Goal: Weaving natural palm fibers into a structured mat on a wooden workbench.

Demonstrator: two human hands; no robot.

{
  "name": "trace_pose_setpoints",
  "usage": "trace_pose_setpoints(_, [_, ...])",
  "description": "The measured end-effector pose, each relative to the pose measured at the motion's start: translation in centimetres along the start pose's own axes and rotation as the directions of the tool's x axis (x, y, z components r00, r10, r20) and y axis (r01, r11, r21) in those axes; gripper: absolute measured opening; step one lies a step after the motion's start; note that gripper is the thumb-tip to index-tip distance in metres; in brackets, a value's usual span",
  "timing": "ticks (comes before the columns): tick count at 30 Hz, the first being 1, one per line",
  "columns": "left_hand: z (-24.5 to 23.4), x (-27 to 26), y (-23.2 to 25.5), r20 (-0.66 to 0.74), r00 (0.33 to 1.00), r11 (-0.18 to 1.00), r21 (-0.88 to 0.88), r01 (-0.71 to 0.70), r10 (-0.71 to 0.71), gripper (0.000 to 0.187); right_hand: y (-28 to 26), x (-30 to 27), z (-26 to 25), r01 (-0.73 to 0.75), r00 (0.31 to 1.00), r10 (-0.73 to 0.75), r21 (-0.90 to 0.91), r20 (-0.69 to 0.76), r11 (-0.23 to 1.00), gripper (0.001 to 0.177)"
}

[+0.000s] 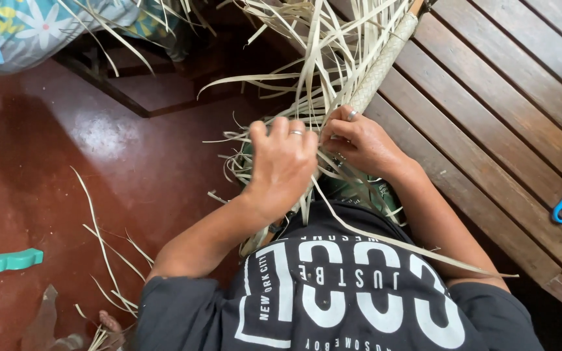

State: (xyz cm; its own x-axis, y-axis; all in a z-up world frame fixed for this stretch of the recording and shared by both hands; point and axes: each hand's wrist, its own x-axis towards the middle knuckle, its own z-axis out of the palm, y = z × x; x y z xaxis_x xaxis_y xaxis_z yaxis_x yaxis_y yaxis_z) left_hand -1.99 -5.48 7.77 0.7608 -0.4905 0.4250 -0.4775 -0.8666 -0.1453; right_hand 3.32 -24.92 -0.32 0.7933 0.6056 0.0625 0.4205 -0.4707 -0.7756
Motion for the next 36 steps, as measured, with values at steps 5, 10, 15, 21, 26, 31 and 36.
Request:
trace_pose_setpoints(5, [-2.0, -1.8, -4.7, -0.017, 0.999, 0.995, 0.093, 0.039, -0.038, 0.015, 0.3, 0.2, -0.2, 0.026, 1.000, -0.027, 0.060, 0.016, 0.998, 0.011])
trace_pose_setpoints(10, [-5.4, -3.4, -9.1, 0.042, 0.986, 0.961, 0.234, 0.148, -0.162, 0.017, 0.0, 0.3, -0.5, 0.022, 0.999, -0.025, 0.084, 0.037, 0.996, 0.009])
trace_pose_setpoints(15, [-6.4, -4.0, -11.5, -0.072, 0.927, 0.841, 0.398, 0.366, -0.369, 0.020, -1.0, 0.4, -1.1, 0.041, 0.996, -0.052, 0.148, 0.072, 0.988, 0.007])
trace_pose_setpoints(21, [-1.7, -2.2, -4.6, 0.008, 0.998, 0.984, -0.170, 0.058, -0.058, 0.006, -2.4, 0.0, 0.1, 0.001, 0.999, -0.004, -0.061, -0.051, 0.998, 0.015])
trace_pose_setpoints(26, [3.4, -4.5, -2.7, 0.142, 0.987, 0.930, -0.346, 0.121, -0.076, 0.028, -0.9, -0.7, 1.4, -0.108, 0.978, 0.114, 0.042, -0.175, 0.993, 0.014])
trace_pose_setpoints(31, [2.4, -4.6, -3.9, 0.313, 0.941, 0.811, -0.513, 0.281, -0.128, 0.029, 0.2, -2.6, 0.7, -0.265, 0.905, 0.312, 0.193, -0.289, 0.945, 0.014])
trace_pose_setpoints(36, [1.2, -3.9, -3.9, 0.410, 0.909, 0.680, -0.645, 0.350, -0.079, 0.017, 1.5, -2.7, 2.4, -0.232, 0.935, 0.204, -0.067, -0.291, 0.970, 0.016])
